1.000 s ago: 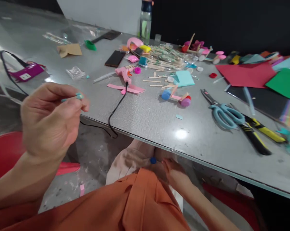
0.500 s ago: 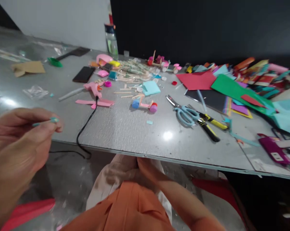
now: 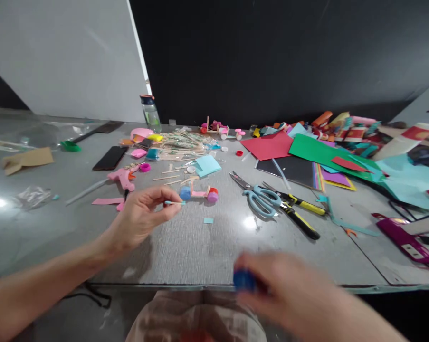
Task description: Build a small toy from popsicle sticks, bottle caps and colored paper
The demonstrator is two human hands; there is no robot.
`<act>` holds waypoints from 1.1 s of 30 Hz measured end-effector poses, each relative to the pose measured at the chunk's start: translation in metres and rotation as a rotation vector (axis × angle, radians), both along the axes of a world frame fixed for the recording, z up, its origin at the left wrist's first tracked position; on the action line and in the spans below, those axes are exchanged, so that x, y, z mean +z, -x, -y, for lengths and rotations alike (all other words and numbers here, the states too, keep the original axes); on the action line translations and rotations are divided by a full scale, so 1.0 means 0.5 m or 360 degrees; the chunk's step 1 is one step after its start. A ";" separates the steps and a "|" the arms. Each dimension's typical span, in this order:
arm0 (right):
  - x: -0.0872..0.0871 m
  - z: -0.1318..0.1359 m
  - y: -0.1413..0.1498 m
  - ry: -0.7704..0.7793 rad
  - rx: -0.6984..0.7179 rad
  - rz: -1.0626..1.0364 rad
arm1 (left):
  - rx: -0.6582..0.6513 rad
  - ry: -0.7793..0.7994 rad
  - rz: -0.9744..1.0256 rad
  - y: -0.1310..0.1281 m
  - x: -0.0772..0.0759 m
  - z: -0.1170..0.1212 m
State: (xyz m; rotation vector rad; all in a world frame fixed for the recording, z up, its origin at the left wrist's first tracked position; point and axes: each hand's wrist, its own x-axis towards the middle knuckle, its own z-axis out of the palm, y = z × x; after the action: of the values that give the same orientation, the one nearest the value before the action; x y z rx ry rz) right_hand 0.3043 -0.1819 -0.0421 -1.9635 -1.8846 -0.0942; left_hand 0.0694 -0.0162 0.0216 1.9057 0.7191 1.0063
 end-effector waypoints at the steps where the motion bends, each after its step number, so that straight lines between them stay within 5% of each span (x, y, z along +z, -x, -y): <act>1: 0.046 -0.056 -0.035 -0.0032 -0.0029 0.0053 | -0.0031 0.0013 0.0010 -0.014 0.001 -0.007; 3: 0.124 -0.174 -0.104 -0.0084 -0.0084 0.0142 | -0.0076 0.0038 0.0010 -0.036 0.003 -0.017; 5: 0.167 -0.277 -0.157 -0.0122 -0.0119 0.0147 | -0.0084 0.0086 -0.0011 -0.049 0.006 -0.022; 9: 0.151 -0.374 -0.190 -0.0115 -0.0109 0.0130 | -0.0074 0.0200 -0.0004 -0.058 0.003 -0.025; 17: 0.105 -0.292 -0.120 -0.0328 0.0553 -0.0016 | -0.0124 0.0269 -0.0001 -0.061 -0.029 -0.039; 24: 0.118 -0.225 -0.042 -0.0095 0.0894 -0.0771 | -0.0205 0.0330 -0.0025 -0.062 -0.042 -0.034; 33: 0.102 -0.211 -0.011 -0.0156 0.1015 -0.1017 | -0.0264 0.0384 -0.0013 -0.062 -0.043 -0.022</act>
State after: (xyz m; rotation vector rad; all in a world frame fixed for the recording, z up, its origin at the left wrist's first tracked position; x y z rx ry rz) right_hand 0.3097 -0.0766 0.0087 -1.0584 -1.8881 0.5444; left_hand 0.1007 -0.0052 -0.0001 1.7286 0.6444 0.7722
